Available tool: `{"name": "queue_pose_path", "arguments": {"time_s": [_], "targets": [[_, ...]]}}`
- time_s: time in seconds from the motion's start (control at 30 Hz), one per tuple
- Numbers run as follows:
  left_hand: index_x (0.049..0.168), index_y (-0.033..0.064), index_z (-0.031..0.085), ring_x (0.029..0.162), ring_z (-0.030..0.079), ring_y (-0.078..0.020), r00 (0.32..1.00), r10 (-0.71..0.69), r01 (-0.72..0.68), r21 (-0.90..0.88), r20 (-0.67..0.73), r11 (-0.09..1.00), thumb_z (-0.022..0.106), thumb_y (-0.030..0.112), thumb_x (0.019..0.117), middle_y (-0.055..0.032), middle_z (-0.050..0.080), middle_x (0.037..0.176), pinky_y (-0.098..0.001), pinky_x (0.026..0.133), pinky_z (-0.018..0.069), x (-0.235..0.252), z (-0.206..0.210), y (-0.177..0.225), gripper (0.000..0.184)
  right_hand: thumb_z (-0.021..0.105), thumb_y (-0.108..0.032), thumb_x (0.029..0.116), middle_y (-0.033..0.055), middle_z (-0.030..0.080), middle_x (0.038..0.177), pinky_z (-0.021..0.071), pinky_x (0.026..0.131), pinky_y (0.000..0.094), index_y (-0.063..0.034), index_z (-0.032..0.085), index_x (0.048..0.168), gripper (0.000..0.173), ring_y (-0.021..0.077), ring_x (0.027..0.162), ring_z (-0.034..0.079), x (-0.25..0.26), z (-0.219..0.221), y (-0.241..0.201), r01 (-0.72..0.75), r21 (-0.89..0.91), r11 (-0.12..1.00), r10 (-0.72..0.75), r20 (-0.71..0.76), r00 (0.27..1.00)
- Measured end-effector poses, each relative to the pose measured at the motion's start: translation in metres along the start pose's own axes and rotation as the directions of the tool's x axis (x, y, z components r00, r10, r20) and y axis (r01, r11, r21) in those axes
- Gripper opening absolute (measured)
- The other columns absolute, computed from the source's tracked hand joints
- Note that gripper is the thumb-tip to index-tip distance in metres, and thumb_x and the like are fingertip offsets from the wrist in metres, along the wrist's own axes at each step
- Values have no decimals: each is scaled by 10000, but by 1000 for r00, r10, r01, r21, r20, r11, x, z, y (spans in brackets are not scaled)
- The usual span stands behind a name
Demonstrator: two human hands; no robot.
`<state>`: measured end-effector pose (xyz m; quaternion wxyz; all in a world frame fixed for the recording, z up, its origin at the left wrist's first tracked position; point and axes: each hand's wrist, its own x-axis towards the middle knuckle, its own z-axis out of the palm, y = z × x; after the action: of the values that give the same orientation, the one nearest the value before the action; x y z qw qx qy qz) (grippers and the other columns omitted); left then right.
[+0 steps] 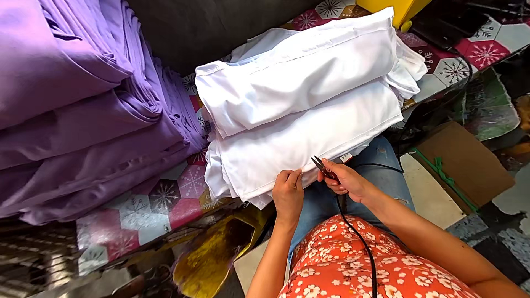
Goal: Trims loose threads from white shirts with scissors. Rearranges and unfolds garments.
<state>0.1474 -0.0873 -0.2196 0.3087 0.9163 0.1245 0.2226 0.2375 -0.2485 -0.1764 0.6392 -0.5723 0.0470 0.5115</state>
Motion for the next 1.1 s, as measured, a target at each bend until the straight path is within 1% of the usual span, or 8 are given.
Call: {"name": "queue_pose_path", "arguments": {"time_s": [0.13, 0.27, 0.4, 0.6, 0.7, 0.87, 1.03, 1.1], "targets": [[924, 32, 791, 797, 700, -136, 991, -116, 125, -129, 74, 984, 707, 103, 924, -112, 724, 892, -257, 743, 576, 5, -11, 0, 110, 241, -439, 1128, -98, 339, 548, 233, 385, 143, -121, 566, 901, 508, -9, 393, 268, -1, 1, 4, -71, -3, 997, 71, 79, 994], [929, 11, 777, 850, 695, -91, 987, -158, 159, -273, 28, 949, 712, 83, 924, -122, 728, 978, -203, 774, 567, 3, -9, -1, 97, 263, -473, 1119, -102, 337, 540, 221, 377, 138, -131, 568, 893, 511, -17, 386, 259, 0, 6, 9, -148, -25, 989, 150, 143, 978], [959, -14, 733, 795, 682, -43, 984, -178, 178, -297, 26, 938, 647, 71, 969, -73, 730, 877, -184, 760, 554, 2, -7, -2, 121, 273, -479, 1117, -102, 337, 538, 216, 378, 141, -131, 569, 886, 512, -15, 386, 256, 2, 10, 12, -172, -29, 985, 174, 132, 976], [934, -34, 717, 803, 662, -93, 997, -56, 38, -268, -59, 963, 637, 67, 968, -95, 692, 857, -197, 768, 539, -5, 5, -9, 133, 267, -495, 1113, -101, 337, 540, 216, 373, 135, -133, 558, 893, 514, -18, 383, 251, 8, 10, 10, -189, 71, 979, 176, 151, 973], [922, -27, 720, 819, 668, -104, 997, -32, 15, -255, -63, 967, 647, 69, 960, -96, 697, 861, -202, 784, 541, -7, 6, -11, 127, 284, -501, 1109, -99, 330, 532, 218, 369, 136, -131, 557, 883, 512, -14, 377, 252, 13, 7, 11, -212, 126, 969, 192, 149, 970], [914, -30, 716, 819, 668, -116, 997, -14, -1, -225, -69, 974, 631, 60, 967, -108, 694, 861, -204, 780, 537, -6, 6, -11, 135, 365, -416, 1116, -108, 293, 504, 188, 370, 151, -146, 525, 804, 442, -14, 371, 218, 12, 14, 12, -144, 80, 986, 145, 2, 990], [912, -32, 744, 779, 681, -84, 993, -7, -19, -227, -115, 974, 664, 56, 945, -104, 717, 835, -176, 745, 547, -8, -6, -12, 124, 283, -458, 1119, -100, 314, 524, 212, 368, 134, -144, 515, 825, 488, -18, 376, 250, 7, 6, 13, -134, 180, 974, 127, 51, 991], [920, -39, 737, 774, 670, -45, 995, -42, 15, -275, -93, 961, 666, 47, 942, -86, 718, 839, -156, 744, 541, -9, -14, -12, 115, 262, -446, 1124, -99, 319, 529, 217, 374, 138, -138, 525, 837, 497, -14, 382, 258, 4, 6, 12, -94, 138, 986, 90, 31, 995]]}}
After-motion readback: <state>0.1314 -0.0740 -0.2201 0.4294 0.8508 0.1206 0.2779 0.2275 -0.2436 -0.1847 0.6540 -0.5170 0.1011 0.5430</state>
